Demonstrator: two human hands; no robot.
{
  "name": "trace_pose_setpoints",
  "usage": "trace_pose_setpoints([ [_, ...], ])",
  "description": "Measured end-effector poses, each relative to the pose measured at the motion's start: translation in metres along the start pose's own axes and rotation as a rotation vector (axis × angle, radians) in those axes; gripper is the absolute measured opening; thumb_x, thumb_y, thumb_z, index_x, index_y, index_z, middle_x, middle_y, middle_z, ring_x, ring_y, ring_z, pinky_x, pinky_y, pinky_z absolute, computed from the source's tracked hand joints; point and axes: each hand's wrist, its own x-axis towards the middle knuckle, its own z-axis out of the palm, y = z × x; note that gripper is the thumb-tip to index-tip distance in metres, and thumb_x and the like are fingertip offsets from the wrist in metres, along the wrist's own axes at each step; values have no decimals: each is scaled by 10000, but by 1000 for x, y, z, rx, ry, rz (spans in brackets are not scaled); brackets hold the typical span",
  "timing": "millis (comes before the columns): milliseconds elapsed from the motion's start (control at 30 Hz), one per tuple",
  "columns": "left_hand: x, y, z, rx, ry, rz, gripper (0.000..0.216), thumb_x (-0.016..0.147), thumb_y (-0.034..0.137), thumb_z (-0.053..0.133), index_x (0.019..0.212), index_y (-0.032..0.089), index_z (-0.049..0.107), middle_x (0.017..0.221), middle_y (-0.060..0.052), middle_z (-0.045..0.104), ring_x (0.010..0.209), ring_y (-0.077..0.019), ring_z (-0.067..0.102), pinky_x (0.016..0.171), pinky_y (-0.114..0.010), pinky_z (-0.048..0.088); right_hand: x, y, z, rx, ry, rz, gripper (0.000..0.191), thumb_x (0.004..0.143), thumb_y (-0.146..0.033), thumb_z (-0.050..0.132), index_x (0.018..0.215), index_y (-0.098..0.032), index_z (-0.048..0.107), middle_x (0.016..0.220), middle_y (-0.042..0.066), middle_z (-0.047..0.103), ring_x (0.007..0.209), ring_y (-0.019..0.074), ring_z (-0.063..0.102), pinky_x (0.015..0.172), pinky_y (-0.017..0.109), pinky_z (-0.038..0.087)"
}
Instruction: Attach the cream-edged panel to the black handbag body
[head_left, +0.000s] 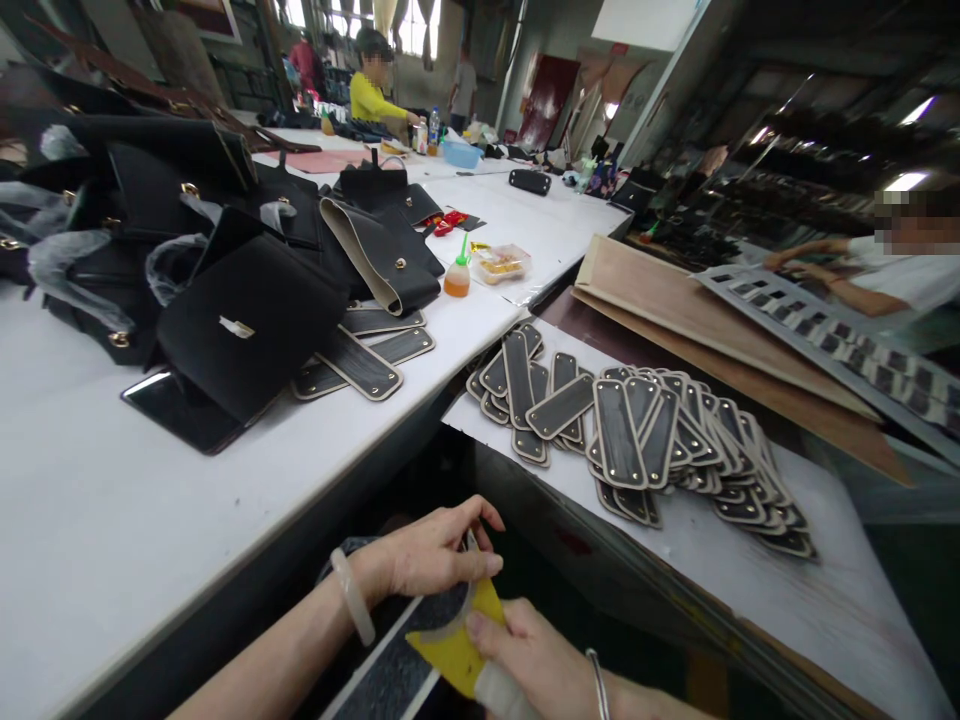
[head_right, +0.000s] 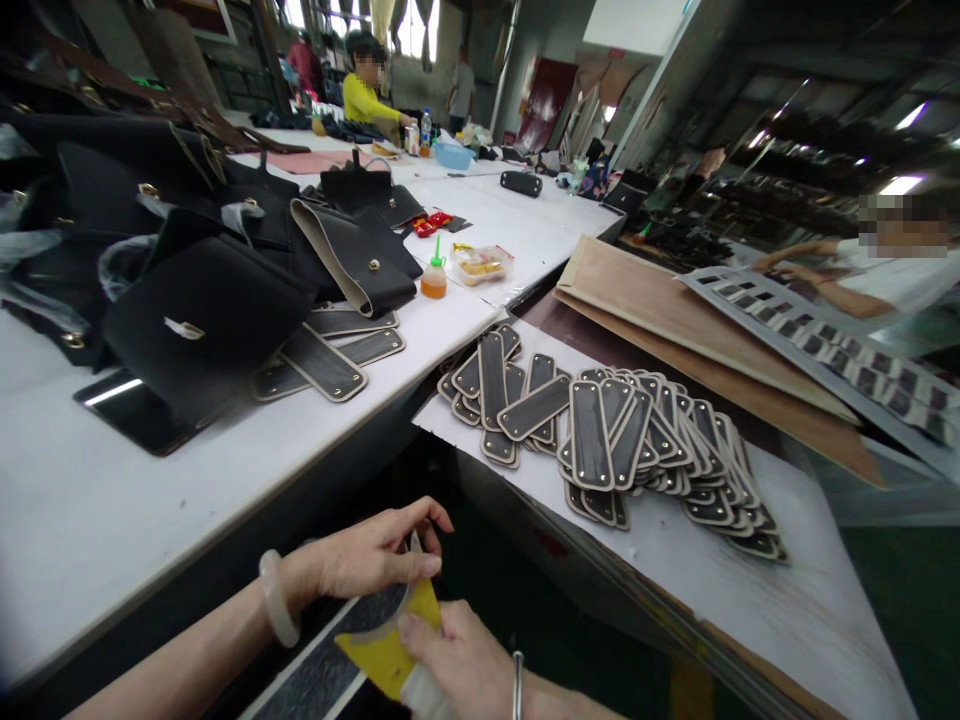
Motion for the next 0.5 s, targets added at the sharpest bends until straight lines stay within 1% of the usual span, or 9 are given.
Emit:
trace_pose_setpoints([
  [67,-1,2,1,16,21,-6,371,852,453,551,1113,192,514,921,-20,642,744,-144,545,638,-244,424,3,5,9,18,46,1,819,621,-863,514,810,-79,657,623,47,562,420,57,473,391,147,364],
  [133,-3,5,1,86,73,2,357,884,490,489,1062,187,550,923,-22,645,790,-157,554,683,-257,436,7,10,18,51,90,7,872,558,-911,492,786,-84,647,612,50,561,412,64,470,388,160,358],
  [200,-8,9,1,150,130,1,383,889,515,466,1007,174,593,938,-31,649,828,-173,563,722,-270,444,9,14,25,70,106,4,916,519,-949,447,777,-91,638,574,42,546,388,77,459,365,175,326],
  [233,-12,11,0,154,154,-12,403,885,525,467,997,165,611,950,-38,649,849,-183,568,742,-278,448,8,16,27,64,91,-2,926,523,-957,424,777,-93,639,560,41,540,384,88,463,360,182,312],
  [300,-21,12,-1,121,193,-56,439,883,536,465,1024,155,631,976,-48,654,895,-202,577,796,-296,452,2,22,26,26,28,-51,884,581,-931,428,778,-98,650,582,54,561,446,106,510,407,186,335],
  [367,-31,12,-1,63,216,-94,459,897,534,449,1090,159,631,1035,-51,661,961,-215,581,868,-312,442,-8,30,21,-15,-30,-93,810,632,-885,470,748,-107,660,631,65,588,545,119,547,484,187,368],
  [400,-36,11,-1,33,216,-101,466,906,531,439,1131,167,624,1081,-50,660,1003,-218,578,906,-317,431,-14,33,17,-21,-31,-104,784,647,-867,488,733,-107,660,637,65,591,571,120,547,507,189,369],
  [433,-41,10,-1,8,214,-99,472,915,528,427,1171,178,613,1137,-48,653,1050,-221,570,946,-322,414,-18,36,13,3,3,-106,769,658,-855,498,744,-108,659,627,57,583,565,115,533,509,194,360],
  [500,-48,7,1,-25,207,-92,486,928,523,411,1243,194,582,1245,-43,619,1139,-223,540,1014,-328,372,-24,36,6,134,160,-125,765,676,-839,502,849,-108,648,579,16,534,493,99,476,475,207,333],
])
